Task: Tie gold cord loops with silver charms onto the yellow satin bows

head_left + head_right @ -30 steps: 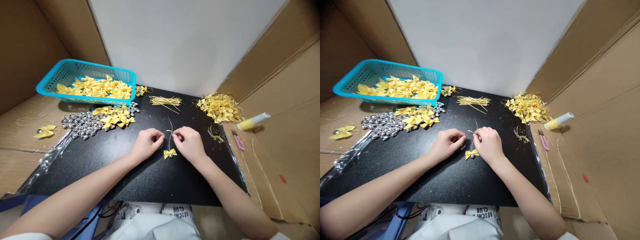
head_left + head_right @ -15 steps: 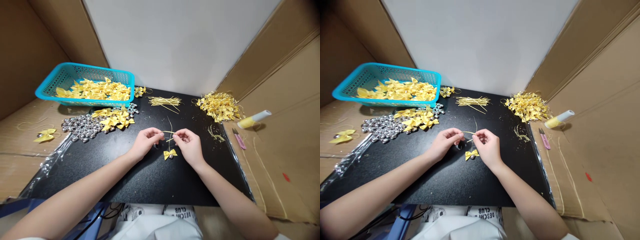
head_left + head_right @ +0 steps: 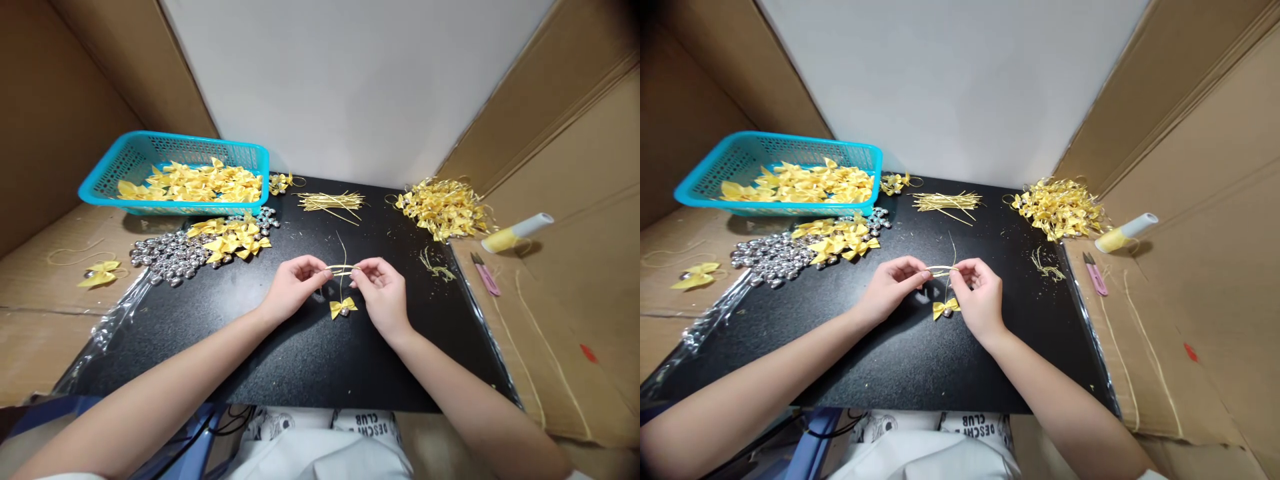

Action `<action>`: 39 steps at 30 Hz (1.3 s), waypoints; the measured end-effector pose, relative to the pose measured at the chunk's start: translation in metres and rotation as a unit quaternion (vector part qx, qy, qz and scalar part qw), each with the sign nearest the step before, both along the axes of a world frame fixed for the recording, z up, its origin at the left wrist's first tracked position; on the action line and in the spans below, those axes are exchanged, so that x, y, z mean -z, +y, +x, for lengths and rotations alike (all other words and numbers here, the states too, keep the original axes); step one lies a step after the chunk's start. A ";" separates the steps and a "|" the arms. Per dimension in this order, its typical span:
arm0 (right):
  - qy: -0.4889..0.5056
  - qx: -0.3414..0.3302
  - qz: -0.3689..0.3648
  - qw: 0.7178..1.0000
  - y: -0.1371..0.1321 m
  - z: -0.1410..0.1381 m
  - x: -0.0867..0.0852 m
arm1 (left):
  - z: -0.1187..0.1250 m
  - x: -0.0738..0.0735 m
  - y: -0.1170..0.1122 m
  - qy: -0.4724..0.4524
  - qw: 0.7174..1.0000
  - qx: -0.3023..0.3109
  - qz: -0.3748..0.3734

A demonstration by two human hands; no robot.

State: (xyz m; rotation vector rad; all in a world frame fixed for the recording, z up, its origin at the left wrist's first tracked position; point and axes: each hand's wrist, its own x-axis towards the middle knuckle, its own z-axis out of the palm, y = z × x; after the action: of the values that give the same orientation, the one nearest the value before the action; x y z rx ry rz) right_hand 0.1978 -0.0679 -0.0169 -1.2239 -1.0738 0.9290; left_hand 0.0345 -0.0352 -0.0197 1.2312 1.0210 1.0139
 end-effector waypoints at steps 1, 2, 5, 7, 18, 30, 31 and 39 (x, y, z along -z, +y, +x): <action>-0.003 0.000 0.002 1.000 0.000 0.000 0.000 | 0.000 0.000 0.000 -0.001 1.000 0.004 0.002; -0.007 0.000 0.004 1.000 0.001 0.001 0.001 | 0.000 0.000 -0.001 -0.002 1.000 0.007 0.004; -0.027 -0.008 0.018 0.999 0.001 0.002 0.002 | 0.000 0.001 -0.001 -0.001 1.000 0.013 0.014; -0.048 -0.022 0.033 0.998 0.000 0.003 0.004 | -0.001 0.002 -0.002 -0.001 1.000 0.012 0.021; -0.222 -0.027 0.139 0.965 0.008 0.034 -0.020 | -0.004 0.002 -0.003 0.025 0.998 -0.026 0.053; -0.564 0.291 -0.211 0.743 -0.020 0.210 -0.002 | 0.003 -0.002 -0.007 0.003 0.998 -0.040 0.057; -0.569 0.295 -0.225 0.734 -0.019 0.209 -0.002 | 0.003 -0.002 -0.007 0.005 0.997 -0.041 0.058; -0.585 0.301 -0.288 0.696 -0.012 0.201 -0.002 | 0.002 0.000 -0.007 0.024 0.997 -0.027 0.066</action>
State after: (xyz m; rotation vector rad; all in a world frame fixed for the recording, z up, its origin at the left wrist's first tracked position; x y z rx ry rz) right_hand 0.3990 -0.0797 -0.0149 -2.6718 -1.1562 -0.2203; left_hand 0.0361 -0.0420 -0.0201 1.3473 1.0433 1.1119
